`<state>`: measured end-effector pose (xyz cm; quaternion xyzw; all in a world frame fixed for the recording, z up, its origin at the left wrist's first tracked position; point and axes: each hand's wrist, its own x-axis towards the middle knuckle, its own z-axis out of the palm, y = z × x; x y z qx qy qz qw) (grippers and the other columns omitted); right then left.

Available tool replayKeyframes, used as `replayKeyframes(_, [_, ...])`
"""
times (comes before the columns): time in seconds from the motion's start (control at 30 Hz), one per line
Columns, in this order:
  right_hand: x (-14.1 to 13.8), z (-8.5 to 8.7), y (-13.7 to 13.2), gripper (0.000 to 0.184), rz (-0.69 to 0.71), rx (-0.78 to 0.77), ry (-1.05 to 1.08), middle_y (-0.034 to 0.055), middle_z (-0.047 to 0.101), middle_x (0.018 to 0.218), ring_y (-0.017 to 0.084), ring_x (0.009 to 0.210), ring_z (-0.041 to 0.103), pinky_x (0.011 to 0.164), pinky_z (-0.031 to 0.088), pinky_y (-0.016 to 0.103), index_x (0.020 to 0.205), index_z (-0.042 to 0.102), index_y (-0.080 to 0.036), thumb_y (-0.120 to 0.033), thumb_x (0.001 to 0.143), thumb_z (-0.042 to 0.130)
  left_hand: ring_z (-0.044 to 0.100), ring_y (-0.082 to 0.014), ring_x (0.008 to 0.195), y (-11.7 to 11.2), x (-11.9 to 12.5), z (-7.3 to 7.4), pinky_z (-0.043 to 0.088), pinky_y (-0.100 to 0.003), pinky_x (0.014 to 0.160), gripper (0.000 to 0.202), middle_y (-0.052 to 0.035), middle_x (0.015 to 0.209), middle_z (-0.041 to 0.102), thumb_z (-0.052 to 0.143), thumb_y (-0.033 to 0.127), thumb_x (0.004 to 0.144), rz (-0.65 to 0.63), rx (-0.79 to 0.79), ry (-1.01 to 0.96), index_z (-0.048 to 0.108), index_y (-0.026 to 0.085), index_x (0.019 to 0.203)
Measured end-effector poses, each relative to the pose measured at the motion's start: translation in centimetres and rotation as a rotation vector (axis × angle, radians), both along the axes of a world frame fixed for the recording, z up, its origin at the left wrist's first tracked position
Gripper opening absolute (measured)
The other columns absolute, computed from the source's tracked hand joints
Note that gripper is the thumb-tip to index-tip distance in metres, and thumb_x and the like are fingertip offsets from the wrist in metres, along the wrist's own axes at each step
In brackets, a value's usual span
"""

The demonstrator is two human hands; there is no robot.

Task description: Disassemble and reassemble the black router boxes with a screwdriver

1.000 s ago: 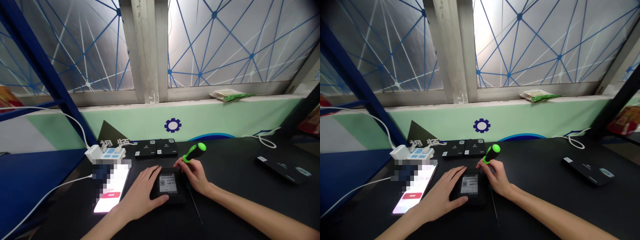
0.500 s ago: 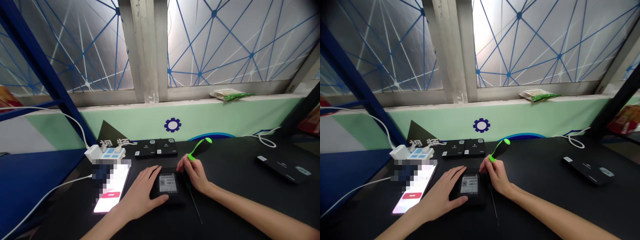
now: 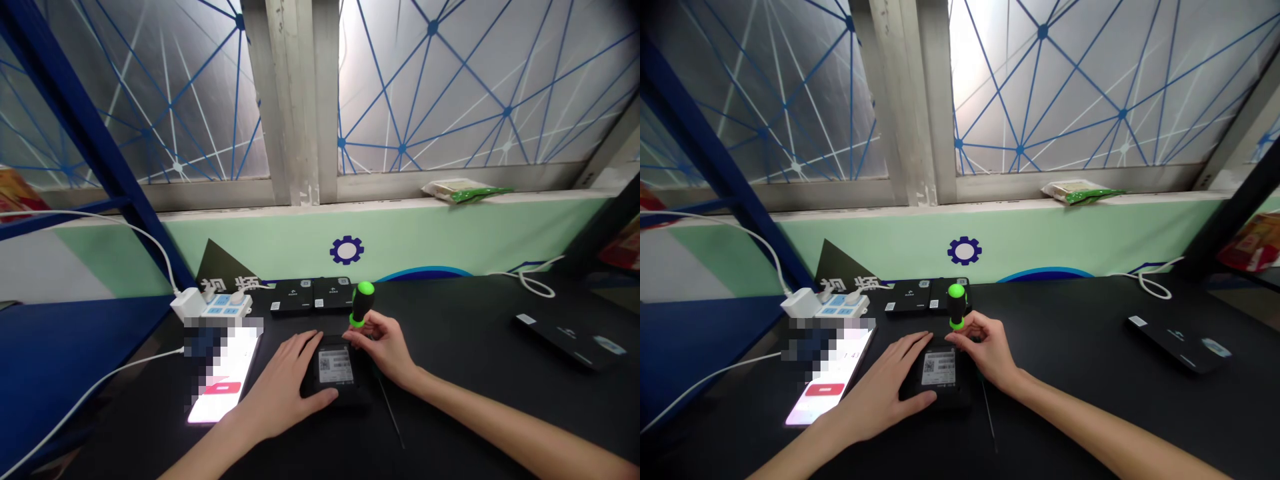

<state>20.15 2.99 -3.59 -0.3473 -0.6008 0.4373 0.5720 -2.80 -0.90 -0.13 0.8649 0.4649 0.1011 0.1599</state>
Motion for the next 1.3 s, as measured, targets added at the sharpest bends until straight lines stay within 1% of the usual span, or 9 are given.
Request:
replayKeyframes(0.1, [-0.03,0.05,-0.06,0.022,-0.004,-0.017,0.011,0.0034,0.073,0.077,0.014,0.060,0.063,0.056,0.051,0.024,0.075,0.066,-0.019,-0.035,0.080,0.079,0.034,-0.0349,0.142,0.06,0.03,-0.09,0.033,-0.053,0.114,0.079,-0.0109,0.156,0.037,0.057,0.062,0.090,-0.002,0.018,-0.015,0.031,0.025,0.154])
replayKeyframes(0.27, [0.18,0.41,-0.30,0.017,-0.006,0.059,-0.102,0.0058,0.075,0.083,0.015,0.064,0.064,0.058,0.051,0.025,0.090,0.073,-0.019,-0.035,0.092,0.066,0.037,-0.0349,0.141,0.11,-0.05,-0.26,0.036,-0.052,0.113,0.077,-0.0100,0.155,0.039,0.058,0.063,0.090,-0.009,0.044,-0.037,0.033,0.027,0.153])
replayKeyframes(0.43, [0.34,0.50,-0.48,0.020,-0.020,0.146,-0.126,0.0054,0.071,0.085,0.014,0.063,0.059,0.058,0.048,0.025,0.094,0.072,-0.019,-0.034,0.097,0.059,0.037,-0.0346,0.140,0.08,-0.19,-0.32,0.036,-0.052,0.112,0.076,-0.0098,0.155,0.039,0.058,0.063,0.090,-0.021,0.061,-0.054,0.032,0.029,0.154])
replayKeyframes(0.63, [0.37,0.24,-0.63,0.022,-0.050,0.136,-0.049,0.0052,0.068,0.085,0.015,0.067,0.060,0.060,0.049,0.026,0.100,0.068,-0.020,-0.036,0.100,0.053,0.036,-0.0351,0.141,-0.01,-0.15,-0.13,0.034,-0.052,0.113,0.077,-0.0098,0.156,0.038,0.058,0.062,0.090,-0.017,0.041,-0.052,0.031,0.029,0.154])
replayKeyframes(0.87, [0.26,0.36,-0.34,0.026,-0.065,0.128,-0.083,0.0072,0.072,0.097,0.021,0.088,0.067,0.078,0.053,0.030,0.096,0.071,-0.020,-0.039,0.100,0.053,0.036,-0.0337,0.141,-0.16,-0.34,-0.16,0.033,-0.052,0.115,0.079,-0.0088,0.156,0.037,0.059,0.064,0.089,0.012,0.021,-0.041,0.031,0.028,0.154])
replayKeyframes(0.97, [0.24,0.32,-0.25,0.028,-0.073,0.120,-0.097,0.0079,0.072,0.104,0.024,0.102,0.066,0.092,0.050,0.035,0.096,0.071,-0.021,-0.041,0.100,0.052,0.038,-0.0345,0.140,-0.18,-0.41,-0.14,0.032,-0.055,0.115,0.078,-0.0091,0.155,0.039,0.058,0.064,0.089,0.018,0.026,-0.044,0.031,0.029,0.154])
replayKeyframes(1.07, [0.26,0.50,-0.46,0.027,-0.068,0.131,-0.144,0.0077,0.072,0.108,0.025,0.106,0.065,0.100,0.046,0.039,0.093,0.070,-0.022,-0.042,0.100,0.052,0.038,-0.0349,0.140,-0.17,-0.44,-0.10,0.032,-0.055,0.114,0.077,-0.0088,0.155,0.039,0.058,0.063,0.090,0.011,0.034,-0.049,0.031,0.030,0.154])
replayKeyframes(1.17, [0.33,0.77,-0.78,0.029,-0.060,0.136,-0.185,0.0076,0.073,0.107,0.024,0.103,0.066,0.098,0.048,0.039,0.089,0.070,-0.022,-0.042,0.100,0.052,0.040,-0.0349,0.139,-0.16,-0.43,-0.03,0.032,-0.055,0.114,0.076,-0.0089,0.154,0.040,0.058,0.063,0.090,-0.001,0.051,-0.055,0.032,0.030,0.153])
replayKeyframes(1.3, [0.52,0.88,-0.95,0.032,-0.040,0.119,-0.232,0.0069,0.074,0.097,0.023,0.092,0.067,0.086,0.052,0.036,0.090,0.072,-0.021,-0.042,0.100,0.051,0.039,-0.0343,0.139,-0.16,-0.38,0.17,0.032,-0.053,0.115,0.075,-0.0090,0.154,0.041,0.060,0.061,0.090,0.004,0.039,-0.043,0.034,0.028,0.153])
